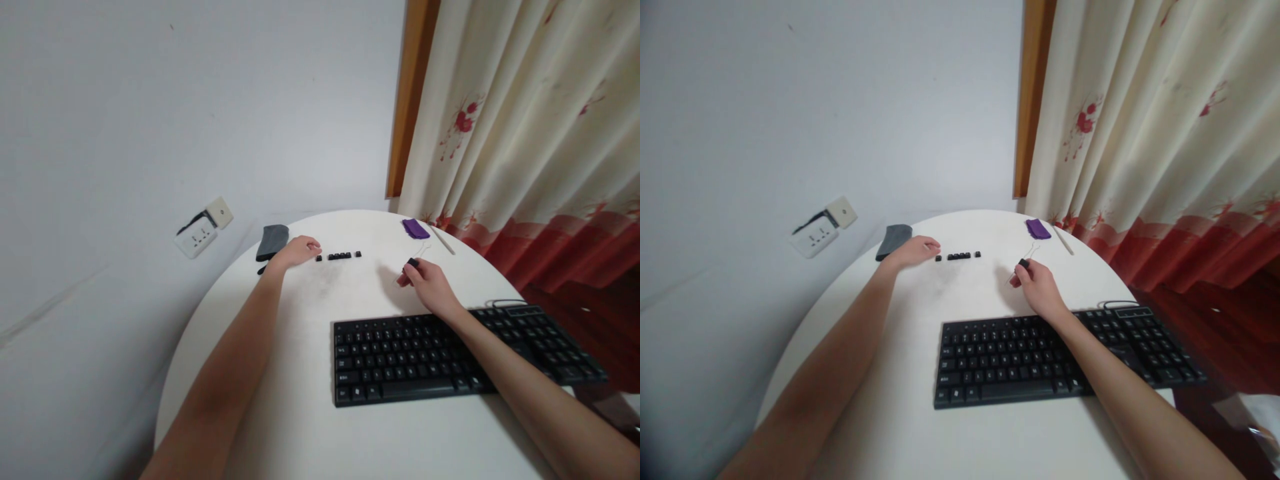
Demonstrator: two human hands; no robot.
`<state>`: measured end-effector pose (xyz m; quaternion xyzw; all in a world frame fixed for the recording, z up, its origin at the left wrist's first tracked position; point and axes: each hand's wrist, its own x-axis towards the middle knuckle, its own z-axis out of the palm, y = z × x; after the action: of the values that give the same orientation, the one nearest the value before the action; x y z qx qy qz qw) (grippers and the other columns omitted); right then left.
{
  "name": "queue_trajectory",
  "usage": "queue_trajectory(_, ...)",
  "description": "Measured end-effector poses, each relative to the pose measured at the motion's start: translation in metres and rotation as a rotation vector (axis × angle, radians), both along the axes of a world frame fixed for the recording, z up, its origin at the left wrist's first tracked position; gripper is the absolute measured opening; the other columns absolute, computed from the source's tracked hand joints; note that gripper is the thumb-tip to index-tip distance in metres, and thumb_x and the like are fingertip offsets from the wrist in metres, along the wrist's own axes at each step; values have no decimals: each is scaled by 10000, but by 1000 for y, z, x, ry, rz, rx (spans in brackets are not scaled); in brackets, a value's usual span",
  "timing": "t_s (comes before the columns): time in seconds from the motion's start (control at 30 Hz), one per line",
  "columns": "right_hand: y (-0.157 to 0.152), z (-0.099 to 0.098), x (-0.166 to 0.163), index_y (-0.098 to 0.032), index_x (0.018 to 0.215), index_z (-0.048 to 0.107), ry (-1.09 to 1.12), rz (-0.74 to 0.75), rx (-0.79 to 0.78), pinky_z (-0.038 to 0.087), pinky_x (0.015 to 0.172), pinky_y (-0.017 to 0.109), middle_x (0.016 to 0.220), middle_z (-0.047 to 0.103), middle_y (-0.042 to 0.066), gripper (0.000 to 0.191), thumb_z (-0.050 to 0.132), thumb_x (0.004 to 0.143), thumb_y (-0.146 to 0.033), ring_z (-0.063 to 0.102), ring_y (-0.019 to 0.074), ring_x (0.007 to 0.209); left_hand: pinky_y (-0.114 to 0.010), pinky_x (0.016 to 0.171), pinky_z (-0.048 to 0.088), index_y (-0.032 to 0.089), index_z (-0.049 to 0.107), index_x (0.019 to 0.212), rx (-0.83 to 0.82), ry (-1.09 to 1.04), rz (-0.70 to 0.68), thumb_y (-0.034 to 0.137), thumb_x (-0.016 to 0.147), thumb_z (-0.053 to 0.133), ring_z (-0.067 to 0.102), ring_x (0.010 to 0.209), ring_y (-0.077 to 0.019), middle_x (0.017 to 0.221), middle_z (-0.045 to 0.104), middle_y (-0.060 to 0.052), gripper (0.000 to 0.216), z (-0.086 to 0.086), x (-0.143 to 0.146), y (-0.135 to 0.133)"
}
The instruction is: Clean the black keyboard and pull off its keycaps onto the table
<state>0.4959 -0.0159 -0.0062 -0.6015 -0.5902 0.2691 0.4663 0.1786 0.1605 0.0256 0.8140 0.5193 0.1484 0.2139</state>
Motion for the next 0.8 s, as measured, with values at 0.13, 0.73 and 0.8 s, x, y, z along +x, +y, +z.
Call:
queue_trajectory(0.13, 2, 1, 3, -188, 735, 587, 23, -23, 18, 503, 686, 319, 711, 730, 80, 285, 475, 910, -382, 667, 193, 660, -277, 827, 451, 172, 753, 918, 63, 57, -152, 325, 817, 615, 658, 924, -226, 1007, 744, -78, 230, 40, 22, -22)
queue_trajectory(0.73, 4, 14, 8, -197, 747, 557, 145, -112, 102, 511, 666, 298, 706, 724, 79, 244, 478, 908, -362, 679, 190, 655, -512, 1172, 203, 335, 218, 1545, -20, 168, -553, 723, 625, 689, 234, 1450, -378, 1594, 271, -98, 1104, 1, 100, -237)
queue_trajectory(0.8, 3, 15, 6, -196, 744, 554, 147, -106, 104, 508, 662, 295, 704, 721, 76, 239, 476, 909, -352, 679, 189, 653, -550, 1174, 159, 322, 177, 1557, 8, 192, -558, 689, 575, 734, 200, 1451, -412, 1602, 233, -122, 1187, -6, 94, -243)
